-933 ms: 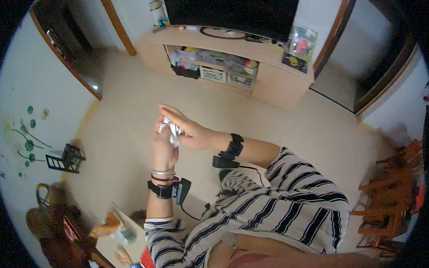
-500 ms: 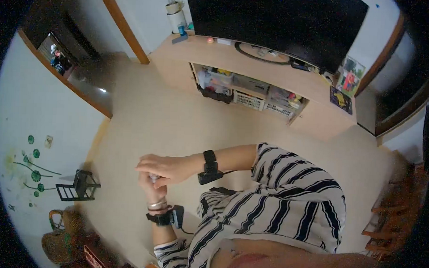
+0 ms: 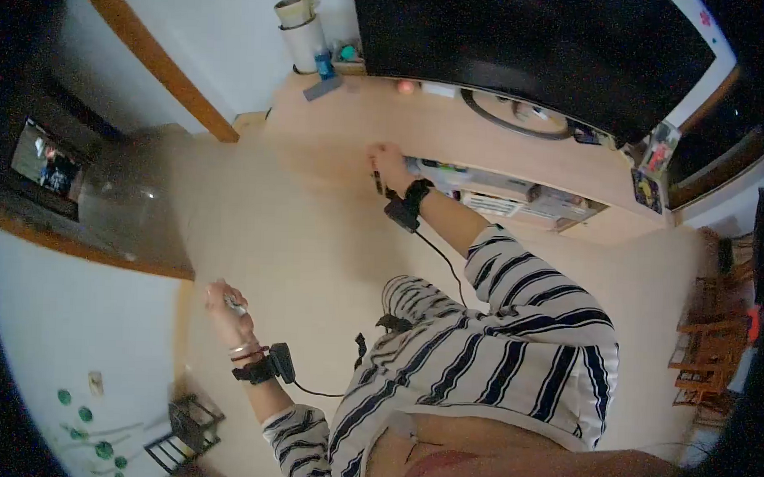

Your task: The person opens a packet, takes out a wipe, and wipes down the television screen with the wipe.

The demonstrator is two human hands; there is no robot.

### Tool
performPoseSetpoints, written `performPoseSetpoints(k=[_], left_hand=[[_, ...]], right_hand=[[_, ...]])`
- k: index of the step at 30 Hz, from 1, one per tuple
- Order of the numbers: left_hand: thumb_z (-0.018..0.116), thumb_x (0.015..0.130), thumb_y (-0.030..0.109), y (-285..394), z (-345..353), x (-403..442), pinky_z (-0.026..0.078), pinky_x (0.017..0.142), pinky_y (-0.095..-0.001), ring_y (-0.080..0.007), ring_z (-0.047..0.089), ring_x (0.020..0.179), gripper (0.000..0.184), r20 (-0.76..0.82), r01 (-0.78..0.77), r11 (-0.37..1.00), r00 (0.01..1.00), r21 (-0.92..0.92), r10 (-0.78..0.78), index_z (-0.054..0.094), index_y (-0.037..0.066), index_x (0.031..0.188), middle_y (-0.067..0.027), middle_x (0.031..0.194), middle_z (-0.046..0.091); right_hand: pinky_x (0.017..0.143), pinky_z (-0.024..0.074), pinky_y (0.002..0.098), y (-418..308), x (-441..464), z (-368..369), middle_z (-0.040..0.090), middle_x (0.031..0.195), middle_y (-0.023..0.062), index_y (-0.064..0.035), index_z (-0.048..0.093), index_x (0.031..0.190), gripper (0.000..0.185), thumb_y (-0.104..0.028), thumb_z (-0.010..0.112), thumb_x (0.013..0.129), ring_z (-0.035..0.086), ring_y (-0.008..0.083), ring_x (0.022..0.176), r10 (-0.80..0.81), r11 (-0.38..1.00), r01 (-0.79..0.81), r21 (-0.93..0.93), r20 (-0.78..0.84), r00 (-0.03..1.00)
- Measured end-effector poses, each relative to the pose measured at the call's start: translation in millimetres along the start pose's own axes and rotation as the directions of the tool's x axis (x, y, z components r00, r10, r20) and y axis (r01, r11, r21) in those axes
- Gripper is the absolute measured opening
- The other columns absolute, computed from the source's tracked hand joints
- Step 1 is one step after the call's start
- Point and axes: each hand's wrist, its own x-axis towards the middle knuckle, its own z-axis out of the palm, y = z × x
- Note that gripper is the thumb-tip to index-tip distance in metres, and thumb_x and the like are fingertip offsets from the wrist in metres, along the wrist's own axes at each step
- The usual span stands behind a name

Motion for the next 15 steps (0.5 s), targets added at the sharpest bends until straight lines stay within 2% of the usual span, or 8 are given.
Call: performPoseSetpoints(k=[2,3,5,7,9,11,13,15], left_hand=[[0.051,0.084,0.019,9,16,26,0.030,0.036,-0.0200,-0.0091,0.041,0.043,0.021,0.018,-0.019,0.999,1.000,0.029,0.018,0.042,0.012,0.066,-0.0005,0.056,0.044],[0.050,0.085,0.018,7,19,41,0.031,0.037,-0.0202,-0.0094,0.041,0.043,0.020,0.024,-0.017,0.998,1.000,0.065,0.015,0.043,0.012,0.067,-0.0004,0.056,0.043],[0.050,0.085,0.018,-29,6,103,0.032,0.038,-0.0204,-0.0095,0.041,0.044,0.020,0.029,-0.040,0.999,0.999,0.031,0.039,0.043,0.013,0.067,-0.0001,0.057,0.044],[0.051,0.085,0.019,-35,14,146,0.033,0.039,-0.0207,-0.0095,0.041,0.045,0.019,0.037,-0.099,0.995,0.994,-0.010,0.099,0.044,0.013,0.068,0.0002,0.057,0.044],[0.053,0.084,0.018,-42,8,170,0.034,0.041,-0.0210,-0.0098,0.042,0.047,0.017,-0.148,0.031,0.970,0.987,-0.242,-0.068,0.045,0.012,0.070,0.0006,0.058,0.046],[0.055,0.082,0.019,-64,-32,189,0.034,0.042,-0.0204,-0.0094,0.042,0.048,0.016,-0.024,0.089,0.944,0.994,-0.319,-0.102,0.046,0.011,0.071,0.0005,0.060,0.047],[0.057,0.080,0.016,-65,-40,219,0.036,0.042,-0.0204,-0.0089,0.043,0.048,0.014,0.030,0.112,0.902,0.993,-0.417,-0.110,0.046,0.012,0.072,0.0007,0.061,0.048],[0.056,0.080,0.015,-62,-63,237,0.036,0.043,-0.0205,-0.0089,0.043,0.048,0.014,0.055,0.111,0.924,0.994,-0.366,-0.098,0.046,0.012,0.072,0.0008,0.061,0.048]], right_hand=[[0.046,0.0403,0.0254,-35,9,-8,0.055,0.063,0.0049,-0.0017,0.055,0.084,0.017,-0.017,0.049,0.085,0.051,0.0128,0.053,0.436,0.840,-0.347,0.417,-0.140,0.889],[0.046,0.0403,0.0254,0,24,1,0.055,0.063,0.0049,-0.0017,0.055,0.084,0.017,-0.017,0.049,0.085,0.051,0.0128,0.053,0.429,0.840,-0.337,0.424,-0.142,0.892],[0.046,0.0407,0.0242,84,61,33,0.055,0.061,0.0058,-0.0022,0.056,0.085,0.016,-0.016,0.048,0.084,0.051,0.0132,0.053,0.183,0.982,-0.189,-0.009,-0.198,0.963],[0.050,0.0439,0.0294,119,70,51,0.056,0.061,0.0071,-0.0011,0.057,0.088,0.018,-0.016,0.048,0.084,0.052,0.0168,0.053,0.094,0.957,-0.147,-0.249,-0.212,0.973],[0.062,0.0458,0.0358,102,49,90,0.059,0.073,0.0140,0.0014,0.057,0.091,0.022,-0.018,0.049,0.084,0.056,0.0238,0.066,0.294,0.902,-0.351,-0.250,-0.241,0.925],[0.074,0.0430,0.0400,49,33,81,0.057,0.090,0.0192,0.0027,0.056,0.092,0.023,-0.018,0.047,0.084,0.055,0.0289,0.082,0.254,0.711,-0.357,-0.606,-0.252,0.934],[0.076,0.0417,0.0402,59,40,116,0.051,0.102,0.0199,0.0024,0.054,0.094,0.022,-0.016,0.048,0.083,0.050,0.0298,0.092,0.328,0.776,-0.431,-0.461,-0.288,0.899],[0.075,0.0418,0.0403,56,13,130,0.049,0.100,0.0169,0.0002,0.052,0.094,0.021,-0.014,0.051,0.080,0.051,0.0297,0.087,-0.116,0.759,-0.243,-0.604,-0.493,0.862]])
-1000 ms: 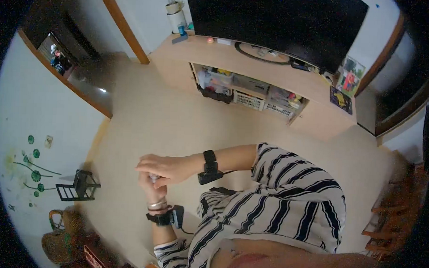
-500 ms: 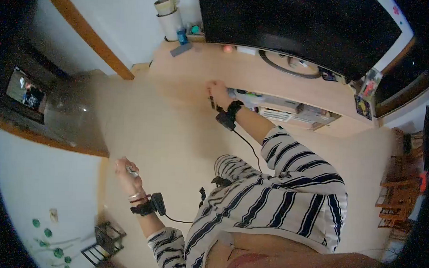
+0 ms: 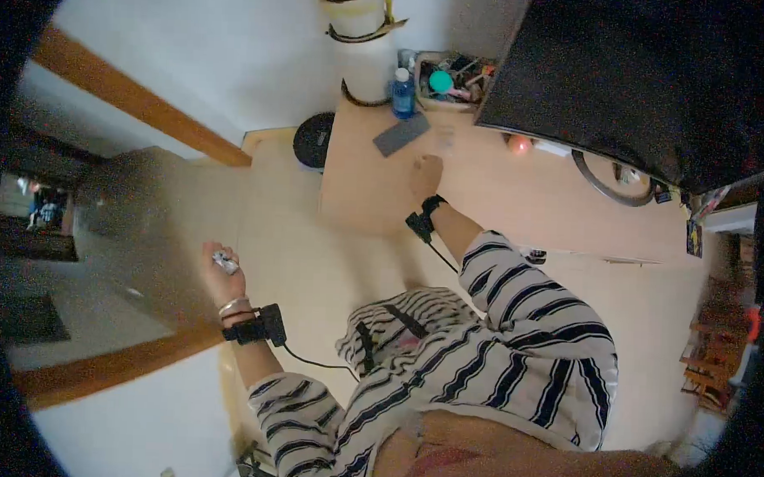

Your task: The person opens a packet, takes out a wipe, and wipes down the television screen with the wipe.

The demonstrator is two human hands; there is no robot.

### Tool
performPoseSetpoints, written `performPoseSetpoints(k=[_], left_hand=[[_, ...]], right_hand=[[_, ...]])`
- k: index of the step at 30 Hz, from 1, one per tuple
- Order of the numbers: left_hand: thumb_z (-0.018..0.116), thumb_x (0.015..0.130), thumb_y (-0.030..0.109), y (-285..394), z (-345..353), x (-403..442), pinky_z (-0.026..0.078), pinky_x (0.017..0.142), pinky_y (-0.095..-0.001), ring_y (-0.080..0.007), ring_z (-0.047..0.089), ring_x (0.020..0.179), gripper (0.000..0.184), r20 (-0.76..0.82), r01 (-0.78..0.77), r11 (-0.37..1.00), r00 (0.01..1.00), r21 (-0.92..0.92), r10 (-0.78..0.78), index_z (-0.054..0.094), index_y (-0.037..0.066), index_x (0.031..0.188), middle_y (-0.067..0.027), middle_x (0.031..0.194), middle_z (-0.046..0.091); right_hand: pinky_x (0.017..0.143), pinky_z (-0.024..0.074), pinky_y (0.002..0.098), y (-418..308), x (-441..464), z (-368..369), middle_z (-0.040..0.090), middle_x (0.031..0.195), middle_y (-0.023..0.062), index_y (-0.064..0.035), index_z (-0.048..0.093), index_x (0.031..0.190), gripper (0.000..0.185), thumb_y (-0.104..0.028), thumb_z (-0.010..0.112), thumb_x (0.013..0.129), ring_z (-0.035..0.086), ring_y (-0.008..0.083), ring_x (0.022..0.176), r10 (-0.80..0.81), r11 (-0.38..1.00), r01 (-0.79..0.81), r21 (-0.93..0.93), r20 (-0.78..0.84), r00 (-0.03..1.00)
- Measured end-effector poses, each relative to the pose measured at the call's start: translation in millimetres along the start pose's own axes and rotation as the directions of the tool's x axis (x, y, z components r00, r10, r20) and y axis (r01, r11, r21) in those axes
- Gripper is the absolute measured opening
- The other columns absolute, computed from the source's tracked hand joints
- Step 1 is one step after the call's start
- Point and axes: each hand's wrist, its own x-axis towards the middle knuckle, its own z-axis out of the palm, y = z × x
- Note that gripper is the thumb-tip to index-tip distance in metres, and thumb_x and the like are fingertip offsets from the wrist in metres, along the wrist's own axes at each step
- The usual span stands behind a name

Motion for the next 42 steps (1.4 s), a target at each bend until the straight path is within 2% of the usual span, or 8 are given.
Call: performPoseSetpoints(k=[5,8,13,23,35,38,40,42], left_hand=[[0.054,0.080,0.010,-44,-79,62,0.040,0.045,-0.0218,-0.0106,0.046,0.049,0.011,-0.121,0.127,0.991,0.985,0.037,-0.122,0.046,0.010,0.072,-0.0004,0.063,0.049],[0.053,0.080,0.009,-102,-189,152,0.042,0.047,-0.0229,-0.0128,0.048,0.052,0.005,0.487,-0.571,0.561,0.816,0.599,0.310,0.049,0.009,0.077,-0.0027,0.065,0.050],[0.050,0.080,0.007,-186,-298,176,0.039,0.047,-0.0253,-0.0134,0.045,0.053,0.005,0.066,0.573,0.657,0.727,0.489,-0.683,0.052,0.005,0.076,-0.0051,0.062,0.051],[0.058,0.073,0.023,-363,-247,191,0.041,0.058,-0.0305,-0.0142,0.047,0.062,0.019,-0.615,0.727,0.535,0.670,0.430,-0.416,0.056,0.005,0.078,-0.0010,0.073,0.051],[0.055,0.073,0.024,-348,-255,256,0.043,0.076,-0.0289,-0.0176,0.052,0.084,0.024,-0.271,0.549,0.746,0.835,0.376,-0.478,0.057,0.003,0.085,-0.0069,0.080,0.054],[0.054,0.074,0.024,-347,-254,269,0.046,0.072,-0.0314,-0.0185,0.053,0.076,0.022,0.322,-0.189,0.647,0.942,0.738,-0.092,0.057,0.004,0.083,-0.0074,0.073,0.055],[0.054,0.076,0.020,-310,-205,284,0.046,0.075,-0.0323,-0.0202,0.054,0.077,0.016,0.229,0.829,0.558,0.540,0.020,-0.810,0.055,0.004,0.080,-0.0085,0.075,0.055],[0.054,0.077,0.018,-335,-200,279,0.044,0.078,-0.0324,-0.0212,0.054,0.082,0.018,0.073,0.819,0.570,0.566,0.069,-0.821,0.056,0.002,0.083,-0.0104,0.081,0.055]], right_hand=[[0.079,0.0397,0.0395,6,-81,-21,0.049,0.101,0.0148,-0.0023,0.051,0.093,0.020,-0.016,0.053,0.078,0.048,0.0292,0.092,0.085,0.980,-0.076,-0.182,0.038,0.996],[0.086,0.0349,0.0411,-3,-172,-37,0.048,0.106,0.0143,-0.0018,0.050,0.094,0.020,-0.016,0.050,0.080,0.044,0.0304,0.100,-0.038,0.938,0.026,-0.346,-0.028,0.999],[0.091,0.0297,0.0425,6,-182,-121,0.045,0.111,0.0158,-0.0015,0.048,0.099,0.021,-0.015,0.048,0.082,0.039,0.0332,0.107,-0.028,0.804,0.138,-0.579,0.195,0.980],[0.089,0.0324,0.0429,60,-118,-130,0.042,0.109,0.0196,0.0001,0.043,0.102,0.020,-0.009,0.045,0.084,0.040,0.0344,0.101,-0.018,0.846,0.217,-0.488,0.380,0.925],[0.088,0.0322,0.0450,34,-96,-113,0.043,0.107,0.0201,0.0000,0.042,0.105,0.024,-0.012,0.041,0.084,0.039,0.0365,0.102,0.012,0.795,0.214,-0.567,0.367,0.930],[0.088,0.0335,0.0441,29,-100,-106,0.043,0.108,0.0205,0.0001,0.043,0.101,0.022,-0.006,0.043,0.081,0.039,0.0366,0.103,0.146,0.869,0.022,-0.494,0.298,0.943],[0.088,0.0336,0.0441,26,-102,-105,0.044,0.108,0.0204,-0.0003,0.044,0.101,0.022,-0.007,0.044,0.080,0.039,0.0367,0.103,0.254,0.899,-0.146,-0.413,0.220,0.942],[0.088,0.0327,0.0448,19,-99,-102,0.044,0.109,0.0197,-0.0021,0.044,0.102,0.024,-0.009,0.048,0.079,0.039,0.0368,0.103,0.077,0.856,0.091,-0.508,0.300,0.951]])
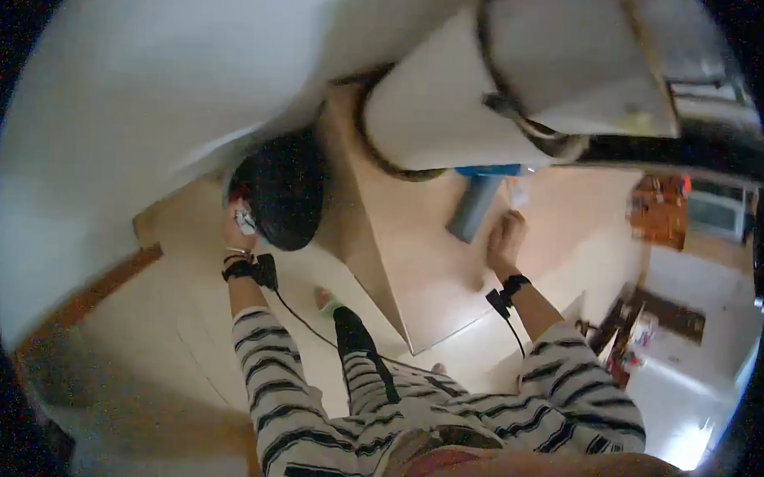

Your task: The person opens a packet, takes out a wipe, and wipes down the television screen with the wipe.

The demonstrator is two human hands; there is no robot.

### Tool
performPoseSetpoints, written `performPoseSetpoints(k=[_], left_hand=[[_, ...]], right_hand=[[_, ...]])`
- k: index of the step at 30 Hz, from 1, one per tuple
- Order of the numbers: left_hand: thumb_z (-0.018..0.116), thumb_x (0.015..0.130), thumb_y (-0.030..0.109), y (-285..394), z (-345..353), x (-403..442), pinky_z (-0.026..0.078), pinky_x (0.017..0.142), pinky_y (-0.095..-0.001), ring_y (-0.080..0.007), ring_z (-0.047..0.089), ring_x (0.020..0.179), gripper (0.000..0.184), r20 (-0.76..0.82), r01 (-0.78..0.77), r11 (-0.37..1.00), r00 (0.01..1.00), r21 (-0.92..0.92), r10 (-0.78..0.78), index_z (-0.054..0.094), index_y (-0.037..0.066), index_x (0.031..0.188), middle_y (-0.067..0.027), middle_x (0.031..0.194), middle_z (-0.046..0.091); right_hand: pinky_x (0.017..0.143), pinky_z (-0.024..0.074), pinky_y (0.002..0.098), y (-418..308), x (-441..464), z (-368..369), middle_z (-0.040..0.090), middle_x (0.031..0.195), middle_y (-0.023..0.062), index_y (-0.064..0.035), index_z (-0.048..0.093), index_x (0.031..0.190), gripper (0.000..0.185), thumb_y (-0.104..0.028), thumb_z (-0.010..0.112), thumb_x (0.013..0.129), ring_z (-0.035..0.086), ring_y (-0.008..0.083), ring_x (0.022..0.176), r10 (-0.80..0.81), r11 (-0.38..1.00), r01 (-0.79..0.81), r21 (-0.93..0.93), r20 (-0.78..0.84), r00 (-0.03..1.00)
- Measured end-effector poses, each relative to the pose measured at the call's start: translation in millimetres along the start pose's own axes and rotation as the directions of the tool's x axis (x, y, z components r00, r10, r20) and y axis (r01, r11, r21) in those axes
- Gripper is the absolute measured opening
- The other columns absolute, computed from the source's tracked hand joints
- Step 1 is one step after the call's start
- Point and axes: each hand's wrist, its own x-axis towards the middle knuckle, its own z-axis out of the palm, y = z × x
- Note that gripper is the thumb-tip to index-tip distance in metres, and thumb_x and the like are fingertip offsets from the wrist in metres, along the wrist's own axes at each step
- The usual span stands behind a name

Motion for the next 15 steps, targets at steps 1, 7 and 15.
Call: performPoseSetpoints(k=[1,7,15], left_hand=[[0.054,0.077,0.017,-22,38,34,0.043,0.082,-0.0325,-0.0221,0.053,0.087,0.019,-0.113,0.020,0.998,0.993,0.065,-0.013,0.056,0.000,0.086,-0.0123,0.087,0.056],[0.054,0.078,0.016,-14,54,52,0.041,0.083,-0.0322,-0.0222,0.052,0.089,0.021,-0.176,-0.149,0.854,0.947,0.498,0.267,0.056,-0.001,0.090,-0.0127,0.091,0.055],[0.055,0.079,0.014,41,126,-14,0.040,0.085,-0.0317,-0.0224,0.051,0.091,0.024,0.038,-0.267,0.240,0.738,0.933,0.674,0.056,-0.003,0.095,-0.0132,0.097,0.054]], right_hand=[[0.088,0.0322,0.0451,11,-6,-5,0.043,0.111,0.0192,-0.0028,0.044,0.103,0.026,-0.009,0.049,0.078,0.039,0.0365,0.104,0.043,0.998,-0.043,-0.038,-0.013,0.999],[0.089,0.0304,0.0452,-1,-5,-1,0.042,0.113,0.0172,-0.0048,0.043,0.104,0.030,-0.009,0.052,0.075,0.039,0.0352,0.105,0.075,0.996,-0.072,-0.058,0.039,0.996],[0.087,0.0322,0.0443,-2,-33,6,0.044,0.111,0.0149,-0.0055,0.045,0.101,0.027,-0.011,0.054,0.076,0.042,0.0334,0.102,0.115,0.993,-0.114,-0.021,0.071,0.991]])
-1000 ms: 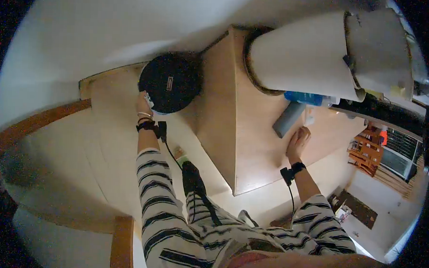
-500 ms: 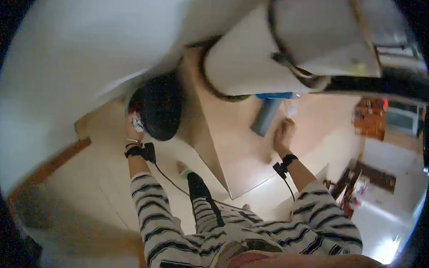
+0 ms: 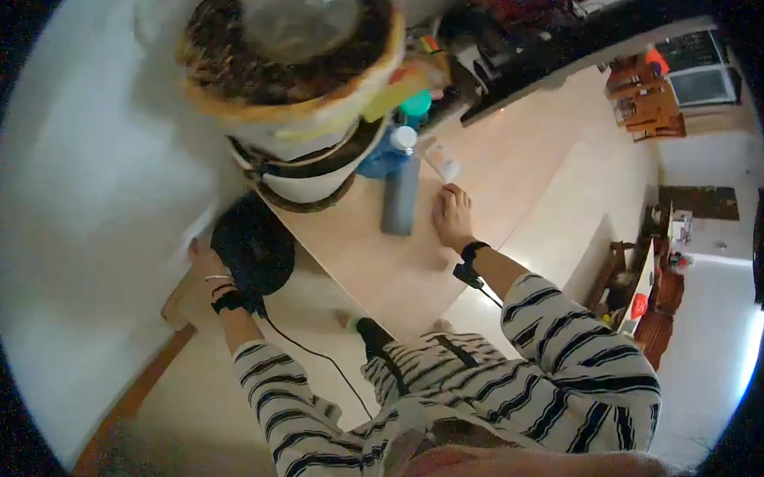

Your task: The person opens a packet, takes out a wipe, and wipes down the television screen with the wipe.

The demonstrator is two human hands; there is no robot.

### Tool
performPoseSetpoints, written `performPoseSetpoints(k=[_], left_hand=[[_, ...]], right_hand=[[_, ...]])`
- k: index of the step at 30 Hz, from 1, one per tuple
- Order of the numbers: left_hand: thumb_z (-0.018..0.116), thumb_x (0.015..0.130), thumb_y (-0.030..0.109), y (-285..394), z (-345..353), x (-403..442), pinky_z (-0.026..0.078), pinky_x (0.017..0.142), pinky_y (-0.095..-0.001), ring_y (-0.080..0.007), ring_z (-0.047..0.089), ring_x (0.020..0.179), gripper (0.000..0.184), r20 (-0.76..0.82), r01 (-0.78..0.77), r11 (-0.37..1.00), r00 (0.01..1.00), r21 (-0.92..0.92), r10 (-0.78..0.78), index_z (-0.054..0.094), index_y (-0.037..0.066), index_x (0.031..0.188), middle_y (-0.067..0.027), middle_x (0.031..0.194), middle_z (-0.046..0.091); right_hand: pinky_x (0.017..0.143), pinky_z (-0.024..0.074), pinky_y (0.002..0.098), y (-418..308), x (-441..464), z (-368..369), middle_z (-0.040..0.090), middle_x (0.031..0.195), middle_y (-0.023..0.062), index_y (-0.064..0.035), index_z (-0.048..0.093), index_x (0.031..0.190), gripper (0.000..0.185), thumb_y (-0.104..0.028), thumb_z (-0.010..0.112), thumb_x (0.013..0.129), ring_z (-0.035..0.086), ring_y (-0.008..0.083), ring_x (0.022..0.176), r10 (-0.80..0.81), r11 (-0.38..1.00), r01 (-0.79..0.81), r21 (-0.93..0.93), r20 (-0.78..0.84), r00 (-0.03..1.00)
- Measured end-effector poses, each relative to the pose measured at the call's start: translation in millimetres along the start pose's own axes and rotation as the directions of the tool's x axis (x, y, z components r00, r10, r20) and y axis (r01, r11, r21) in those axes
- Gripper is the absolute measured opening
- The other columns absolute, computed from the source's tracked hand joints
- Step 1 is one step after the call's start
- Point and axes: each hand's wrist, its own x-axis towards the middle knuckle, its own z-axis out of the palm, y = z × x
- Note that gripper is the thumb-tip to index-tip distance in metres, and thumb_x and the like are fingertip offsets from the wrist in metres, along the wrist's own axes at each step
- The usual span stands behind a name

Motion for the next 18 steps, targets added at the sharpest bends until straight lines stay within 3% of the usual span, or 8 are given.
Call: performPoseSetpoints(k=[2,4,7,9,12,14,16,18], left_hand=[[0.055,0.079,0.014,42,1,-10,0.040,0.085,-0.0317,-0.0224,0.051,0.091,0.024,-0.012,-0.071,0.997,0.997,0.025,0.072,0.056,-0.003,0.095,-0.0133,0.098,0.054],[0.053,0.081,0.012,93,9,-42,0.039,0.084,-0.0323,-0.0228,0.051,0.092,0.027,-0.050,-0.183,0.968,0.983,-0.171,0.177,0.054,-0.004,0.103,-0.0128,0.102,0.053],[0.052,0.081,0.008,168,-6,-98,0.038,0.085,-0.0326,-0.0233,0.050,0.094,0.024,-0.105,-0.276,0.942,0.960,-0.189,0.260,0.054,-0.002,0.103,-0.0122,0.104,0.052],[0.053,0.079,0.005,210,-11,-146,0.037,0.085,-0.0336,-0.0223,0.048,0.095,0.023,-0.190,-0.414,0.895,0.904,-0.164,0.383,0.054,-0.001,0.101,-0.0122,0.101,0.053],[0.056,0.076,0.005,271,-31,-171,0.037,0.084,-0.0350,-0.0229,0.047,0.095,0.020,-0.195,-0.643,0.765,0.756,-0.037,0.625,0.055,0.000,0.096,-0.0118,0.099,0.052],[0.057,0.074,0.004,300,-33,-204,0.037,0.083,-0.0358,-0.0265,0.048,0.092,0.018,-0.170,-0.792,0.591,0.568,0.153,0.805,0.055,0.000,0.092,-0.0127,0.096,0.051],[0.057,0.074,0.004,321,-37,-230,0.037,0.083,-0.0363,-0.0285,0.047,0.091,0.017,-0.116,-0.818,0.550,0.538,0.167,0.835,0.055,0.001,0.091,-0.0133,0.095,0.051],[0.056,0.074,0.004,344,-34,-245,0.036,0.083,-0.0368,-0.0305,0.047,0.090,0.016,-0.105,-0.839,0.516,0.505,0.175,0.857,0.055,0.001,0.090,-0.0139,0.093,0.051]], right_hand=[[0.087,0.0324,0.0443,0,-7,-1,0.045,0.111,0.0146,-0.0051,0.046,0.100,0.026,-0.011,0.054,0.076,0.043,0.0333,0.101,0.024,1.000,-0.024,0.000,-0.015,1.000],[0.087,0.0326,0.0442,7,-13,3,0.045,0.110,0.0143,-0.0047,0.047,0.099,0.025,-0.011,0.054,0.076,0.043,0.0332,0.100,0.030,1.000,-0.029,0.004,-0.036,0.999],[0.087,0.0327,0.0437,7,-29,8,0.046,0.110,0.0145,-0.0040,0.048,0.098,0.024,-0.012,0.053,0.077,0.044,0.0323,0.099,0.013,0.998,-0.010,0.063,-0.055,0.998],[0.092,0.0309,0.0449,14,-37,6,0.045,0.114,0.0179,0.0000,0.047,0.105,0.036,-0.023,0.051,0.078,0.042,0.0334,0.106,0.044,0.998,-0.046,0.053,0.035,0.998],[0.087,0.0326,0.0436,-6,-21,-10,0.048,0.108,0.0145,-0.0032,0.048,0.100,0.025,-0.013,0.051,0.077,0.046,0.0311,0.099,0.017,0.996,-0.010,0.087,-0.072,0.997],[0.087,0.0321,0.0434,-5,-22,-12,0.048,0.108,0.0141,-0.0031,0.048,0.099,0.025,-0.013,0.052,0.077,0.045,0.0304,0.100,0.028,0.994,-0.019,0.110,-0.084,0.996],[0.088,0.0315,0.0432,-3,-30,-2,0.049,0.107,0.0138,-0.0030,0.048,0.099,0.025,-0.013,0.053,0.076,0.045,0.0298,0.101,0.027,0.991,-0.016,0.130,-0.080,0.996],[0.085,0.0345,0.0403,0,-2,-7,0.052,0.102,0.0146,-0.0022,0.051,0.095,0.022,-0.013,0.055,0.076,0.047,0.0295,0.099,-0.027,0.945,-0.033,0.324,0.179,0.984]])
